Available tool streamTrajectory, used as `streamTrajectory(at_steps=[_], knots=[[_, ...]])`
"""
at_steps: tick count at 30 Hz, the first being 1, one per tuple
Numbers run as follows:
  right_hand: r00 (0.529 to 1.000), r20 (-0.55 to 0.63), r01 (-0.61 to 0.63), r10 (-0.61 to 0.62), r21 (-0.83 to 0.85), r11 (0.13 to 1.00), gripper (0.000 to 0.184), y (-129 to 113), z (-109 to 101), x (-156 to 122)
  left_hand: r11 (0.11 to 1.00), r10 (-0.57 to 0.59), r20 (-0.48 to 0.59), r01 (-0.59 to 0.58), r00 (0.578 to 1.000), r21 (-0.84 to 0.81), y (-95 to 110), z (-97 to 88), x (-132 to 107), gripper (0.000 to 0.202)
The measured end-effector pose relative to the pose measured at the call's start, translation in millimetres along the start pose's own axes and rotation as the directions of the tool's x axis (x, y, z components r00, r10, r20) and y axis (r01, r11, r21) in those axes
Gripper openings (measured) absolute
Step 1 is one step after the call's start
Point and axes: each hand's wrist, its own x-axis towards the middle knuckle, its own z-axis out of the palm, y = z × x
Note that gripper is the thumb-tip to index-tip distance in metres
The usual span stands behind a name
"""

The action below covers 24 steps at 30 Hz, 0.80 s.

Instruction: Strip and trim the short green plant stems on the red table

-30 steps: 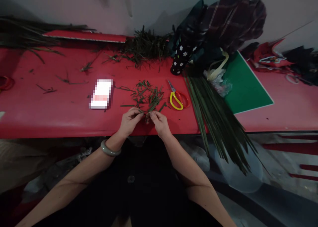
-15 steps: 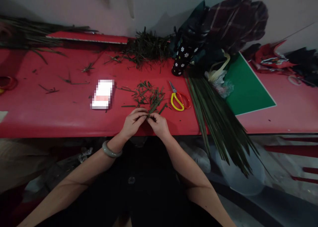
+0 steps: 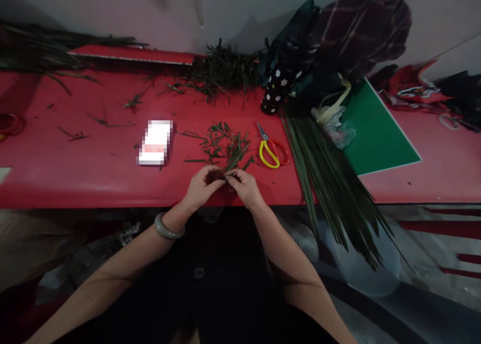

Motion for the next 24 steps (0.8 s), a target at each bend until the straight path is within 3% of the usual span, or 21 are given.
streamTrajectory(at_steps=[4,14,20,24], knots=[[0.999,0.039,-0.018,0.013,0.111,0.994,0.013,1.2,-4.5,-1.9,1.0,0.026,0.123,-0.025,0.992,-0.016,0.0,-1.8,3.0,0.013],[0.999,0.037,-0.014,0.009,0.161,0.987,0.015,-0.8,-10.4,-2.7,0.993,-0.051,0.204,0.07,0.978,-0.091,-0.8,-2.6,4.2,0.014],[0.998,0.06,-0.046,0.033,0.235,0.971,0.016,-1.9,-7.3,-7.0,0.996,-0.07,0.221,0.082,0.973,-0.041,4.1,-3.3,5.4,0.009],[0.995,0.098,-0.029,0.012,0.172,0.985,0.014,-2.2,-9.1,-7.3,0.995,-0.076,0.241,0.088,0.968,-0.038,5.9,-3.9,6.3,0.008]])
